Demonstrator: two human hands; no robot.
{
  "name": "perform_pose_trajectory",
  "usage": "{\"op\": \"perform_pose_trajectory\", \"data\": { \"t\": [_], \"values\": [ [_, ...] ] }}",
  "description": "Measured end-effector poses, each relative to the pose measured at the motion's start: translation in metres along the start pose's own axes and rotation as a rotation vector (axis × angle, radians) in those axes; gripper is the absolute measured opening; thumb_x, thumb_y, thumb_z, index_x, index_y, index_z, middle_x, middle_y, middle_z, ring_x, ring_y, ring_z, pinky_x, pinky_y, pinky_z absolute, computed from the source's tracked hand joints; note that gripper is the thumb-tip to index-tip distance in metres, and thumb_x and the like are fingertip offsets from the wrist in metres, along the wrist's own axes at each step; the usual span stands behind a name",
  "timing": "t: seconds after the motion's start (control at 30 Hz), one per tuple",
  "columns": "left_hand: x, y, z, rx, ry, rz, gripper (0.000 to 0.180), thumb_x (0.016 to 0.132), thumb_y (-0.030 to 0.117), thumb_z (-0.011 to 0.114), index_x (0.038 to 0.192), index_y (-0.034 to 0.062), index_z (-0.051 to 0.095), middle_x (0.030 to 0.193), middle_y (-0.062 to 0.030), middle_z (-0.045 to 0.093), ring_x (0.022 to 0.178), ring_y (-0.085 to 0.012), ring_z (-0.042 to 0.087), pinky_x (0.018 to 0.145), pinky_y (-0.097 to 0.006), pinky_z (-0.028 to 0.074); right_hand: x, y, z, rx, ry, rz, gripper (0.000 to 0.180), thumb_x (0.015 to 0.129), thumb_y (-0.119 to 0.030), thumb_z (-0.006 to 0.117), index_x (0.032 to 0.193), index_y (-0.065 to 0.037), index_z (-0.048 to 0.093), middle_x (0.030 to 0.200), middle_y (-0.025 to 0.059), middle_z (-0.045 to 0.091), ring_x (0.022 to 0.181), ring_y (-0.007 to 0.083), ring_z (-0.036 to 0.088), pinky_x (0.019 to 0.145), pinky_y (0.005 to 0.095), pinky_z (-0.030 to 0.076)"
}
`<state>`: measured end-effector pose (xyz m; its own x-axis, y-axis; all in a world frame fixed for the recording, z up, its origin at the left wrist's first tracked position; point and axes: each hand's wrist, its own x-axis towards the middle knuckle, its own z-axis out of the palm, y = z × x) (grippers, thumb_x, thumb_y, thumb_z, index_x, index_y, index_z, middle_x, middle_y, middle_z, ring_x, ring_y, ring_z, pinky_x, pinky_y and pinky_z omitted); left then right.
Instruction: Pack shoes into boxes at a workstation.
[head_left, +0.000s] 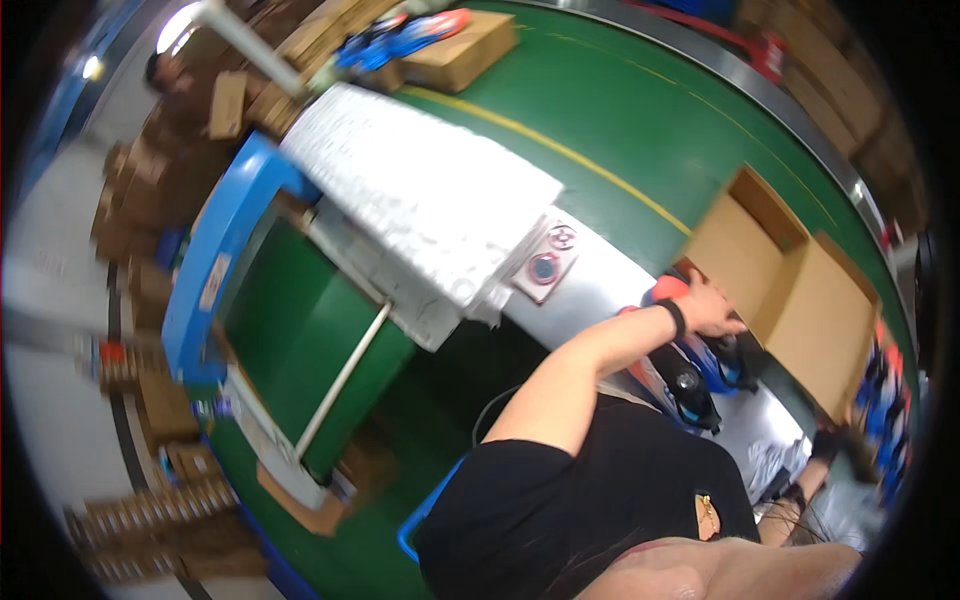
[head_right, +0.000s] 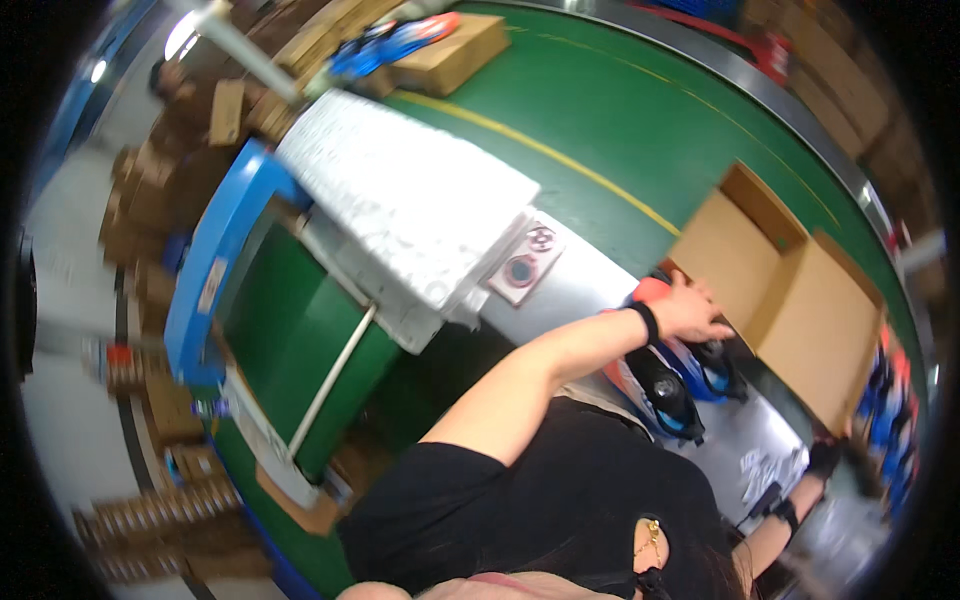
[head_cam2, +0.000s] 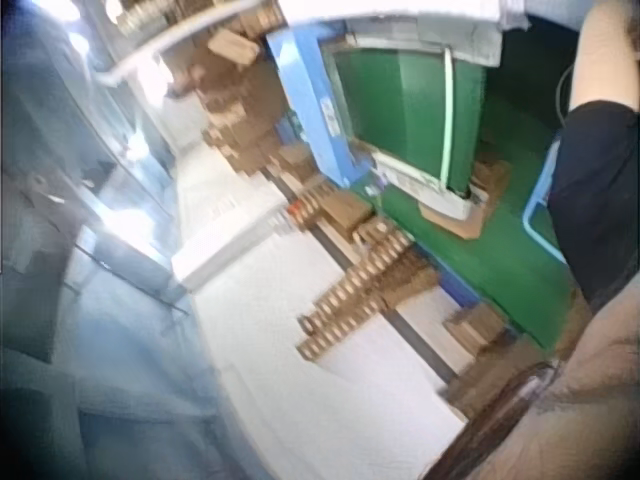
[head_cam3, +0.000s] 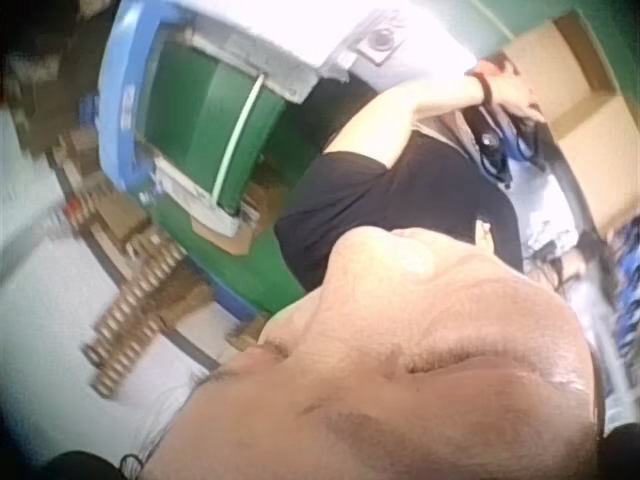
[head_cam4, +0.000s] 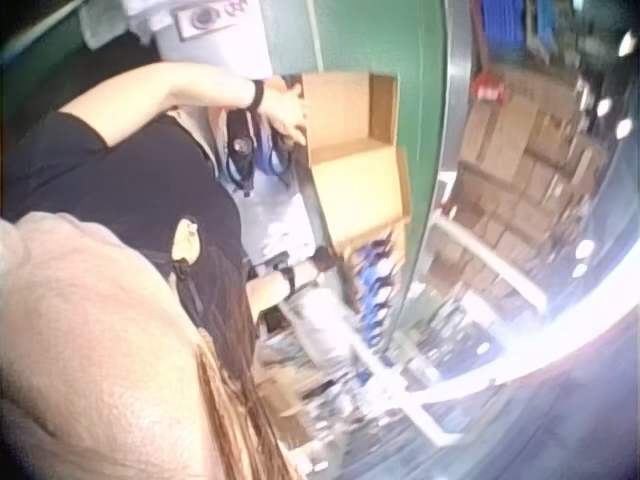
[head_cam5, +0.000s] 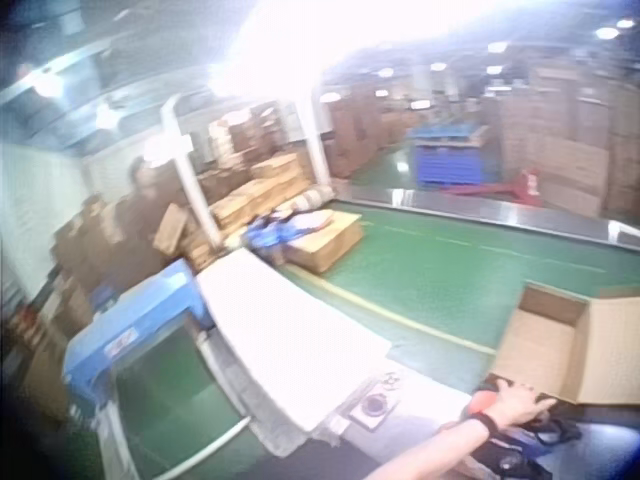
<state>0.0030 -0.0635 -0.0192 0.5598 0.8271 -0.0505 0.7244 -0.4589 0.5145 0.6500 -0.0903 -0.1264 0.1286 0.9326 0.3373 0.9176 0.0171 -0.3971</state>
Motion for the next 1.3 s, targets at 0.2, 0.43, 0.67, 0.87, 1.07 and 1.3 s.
{"op": "perform_pose_trajectory", "data": {
  "t": [0.2,0.43,0.67,0.87,1.07,1.3],
  "values": [
    [-0.030,-0.045,-0.013,-0.042,0.116,-0.024,0.049,0.082,0.046,0.045,0.113,0.0079,0.048,0.119,-0.0123,0.043,0.116,-0.0287,0.034,0.086,-0.059,0.029,-0.100,-0.266,0.057,-0.131,-0.024,0.388,0.020,0.081,-0.007,0.047,0.098,0.000,0.056,0.112,0.0163,0.050,0.096,0.0290,0.052,0.084,0.0345,0.040],
    [-0.084,-0.113,-0.055,-0.494,0.600,-0.110,0.023,0.085,0.011,0.044,0.103,0.0000,0.053,0.095,-0.0177,0.055,0.086,-0.0304,0.053,0.075,-0.036,0.042,-0.186,-0.274,0.084,-0.191,-0.116,0.641,0.020,0.082,-0.007,0.046,0.099,0.000,0.056,0.110,0.0155,0.052,0.096,0.0283,0.053,0.084,0.0343,0.040],
    [-0.286,-0.269,-0.105,0.246,0.854,-0.742,0.033,0.079,0.009,0.046,0.108,-0.0066,0.047,0.107,-0.0248,0.046,0.099,-0.0382,0.044,0.088,-0.041,0.034,-0.096,-0.342,0.054,0.304,0.523,0.466,0.019,0.086,-0.009,0.045,0.097,0.000,0.056,0.092,0.0116,0.061,0.088,0.0186,0.056,0.079,0.0287,0.043],
    [-0.300,-0.253,-0.138,0.192,0.190,-1.082,0.078,0.080,0.046,0.049,0.134,0.0019,0.015,0.141,-0.0181,0.007,0.130,-0.0338,0.005,0.096,-0.062,0.009,0.016,-0.454,0.093,0.429,0.057,0.115,0.055,0.066,-0.011,0.061,0.117,-0.003,0.040,0.106,0.0175,0.047,0.086,0.0299,0.053,0.076,0.0365,0.045],
    [-0.281,-0.336,-0.128,0.221,0.335,-0.631,0.049,0.083,0.027,0.049,0.121,-0.0026,0.040,0.129,-0.0216,0.035,0.118,-0.0333,0.035,0.099,-0.040,0.027,0.018,-0.493,0.175,0.250,-0.780,-0.430,0.043,0.073,-0.030,0.057,0.113,-0.015,0.052,0.100,0.0172,0.057,0.094,0.0320,0.053,0.079,0.0385,0.042],
    [-0.086,-0.294,-0.143,0.042,0.266,-0.096,0.049,0.084,0.028,0.048,0.121,-0.0031,0.040,0.129,-0.0214,0.035,0.118,-0.0329,0.035,0.098,-0.040,0.028,0.018,-0.497,0.163,0.214,-1.012,-0.253,0.049,0.073,-0.021,0.059,0.118,-0.011,0.044,0.106,0.0197,0.052,0.101,0.0311,0.049,0.082,0.0398,0.041]
  ]
}}
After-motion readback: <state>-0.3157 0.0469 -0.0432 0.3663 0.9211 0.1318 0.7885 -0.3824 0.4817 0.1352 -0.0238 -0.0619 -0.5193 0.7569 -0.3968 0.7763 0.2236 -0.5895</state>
